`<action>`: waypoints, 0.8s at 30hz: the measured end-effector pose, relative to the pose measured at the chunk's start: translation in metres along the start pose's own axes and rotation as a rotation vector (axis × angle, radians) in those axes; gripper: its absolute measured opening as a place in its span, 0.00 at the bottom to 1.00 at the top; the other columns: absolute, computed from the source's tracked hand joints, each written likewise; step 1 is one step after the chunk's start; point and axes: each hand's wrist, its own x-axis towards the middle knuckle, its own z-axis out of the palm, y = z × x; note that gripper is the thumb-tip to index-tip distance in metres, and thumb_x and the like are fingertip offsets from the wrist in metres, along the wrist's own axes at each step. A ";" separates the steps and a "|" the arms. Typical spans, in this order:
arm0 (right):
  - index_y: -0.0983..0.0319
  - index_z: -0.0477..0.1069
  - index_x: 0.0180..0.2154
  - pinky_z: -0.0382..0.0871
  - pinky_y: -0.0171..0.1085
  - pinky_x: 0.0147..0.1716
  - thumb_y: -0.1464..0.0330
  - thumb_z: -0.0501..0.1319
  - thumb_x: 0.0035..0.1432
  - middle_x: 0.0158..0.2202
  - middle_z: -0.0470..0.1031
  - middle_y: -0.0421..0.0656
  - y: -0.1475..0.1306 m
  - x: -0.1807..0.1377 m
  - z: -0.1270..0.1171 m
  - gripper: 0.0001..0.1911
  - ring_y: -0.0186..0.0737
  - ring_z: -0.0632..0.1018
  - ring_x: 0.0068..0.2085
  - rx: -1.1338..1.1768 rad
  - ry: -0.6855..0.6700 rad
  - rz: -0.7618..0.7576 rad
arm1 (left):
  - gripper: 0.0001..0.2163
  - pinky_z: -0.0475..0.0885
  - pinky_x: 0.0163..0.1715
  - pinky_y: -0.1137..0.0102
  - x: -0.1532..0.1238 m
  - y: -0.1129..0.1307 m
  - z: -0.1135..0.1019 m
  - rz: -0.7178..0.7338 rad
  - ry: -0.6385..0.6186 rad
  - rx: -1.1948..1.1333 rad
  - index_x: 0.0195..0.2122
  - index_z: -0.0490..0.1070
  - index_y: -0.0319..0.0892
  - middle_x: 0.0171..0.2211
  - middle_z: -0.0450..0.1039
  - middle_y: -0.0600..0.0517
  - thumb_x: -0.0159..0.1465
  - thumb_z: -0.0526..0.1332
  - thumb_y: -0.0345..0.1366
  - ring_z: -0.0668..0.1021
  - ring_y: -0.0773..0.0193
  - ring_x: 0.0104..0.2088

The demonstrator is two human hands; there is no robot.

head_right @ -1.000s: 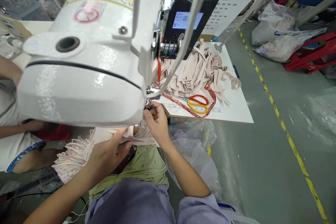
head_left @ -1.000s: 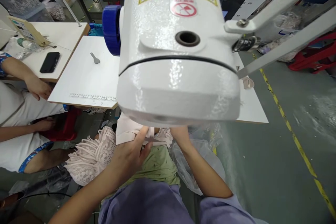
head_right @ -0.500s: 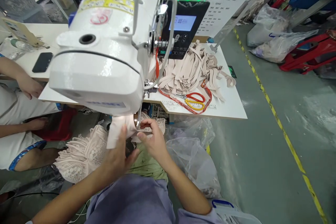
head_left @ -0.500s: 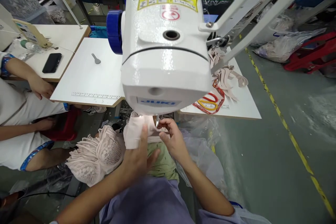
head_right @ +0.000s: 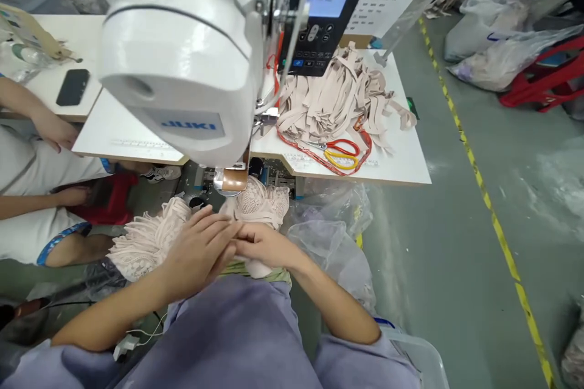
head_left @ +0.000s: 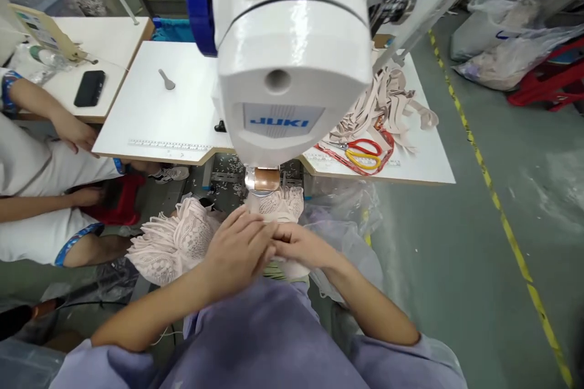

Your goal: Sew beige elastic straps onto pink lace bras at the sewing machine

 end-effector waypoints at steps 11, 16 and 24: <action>0.56 0.76 0.49 0.67 0.41 0.42 0.68 0.57 0.68 0.40 0.76 0.46 0.038 0.005 0.007 0.12 0.42 0.75 0.42 -1.030 0.565 -0.340 | 0.19 0.62 0.23 0.75 -0.004 -0.043 0.049 -0.874 -0.257 -1.683 0.31 0.69 0.39 0.19 0.59 0.59 0.60 0.65 0.52 0.66 0.71 0.21; 0.58 0.75 0.47 0.73 0.40 0.39 0.63 0.64 0.64 0.40 0.76 0.46 0.032 0.003 0.017 0.11 0.42 0.77 0.41 -0.811 0.747 -0.304 | 0.19 0.61 0.28 0.74 -0.010 -0.033 0.035 -0.665 -0.113 -1.283 0.30 0.72 0.38 0.25 0.65 0.55 0.68 0.57 0.50 0.65 0.71 0.26; 0.56 0.79 0.41 0.72 0.37 0.37 0.68 0.61 0.66 0.35 0.80 0.43 0.038 0.009 0.038 0.07 0.38 0.79 0.37 -0.932 0.760 -0.351 | 0.19 0.65 0.31 0.73 -0.003 -0.027 0.033 -0.645 -0.039 -0.916 0.28 0.72 0.40 0.25 0.70 0.54 0.69 0.53 0.48 0.71 0.67 0.28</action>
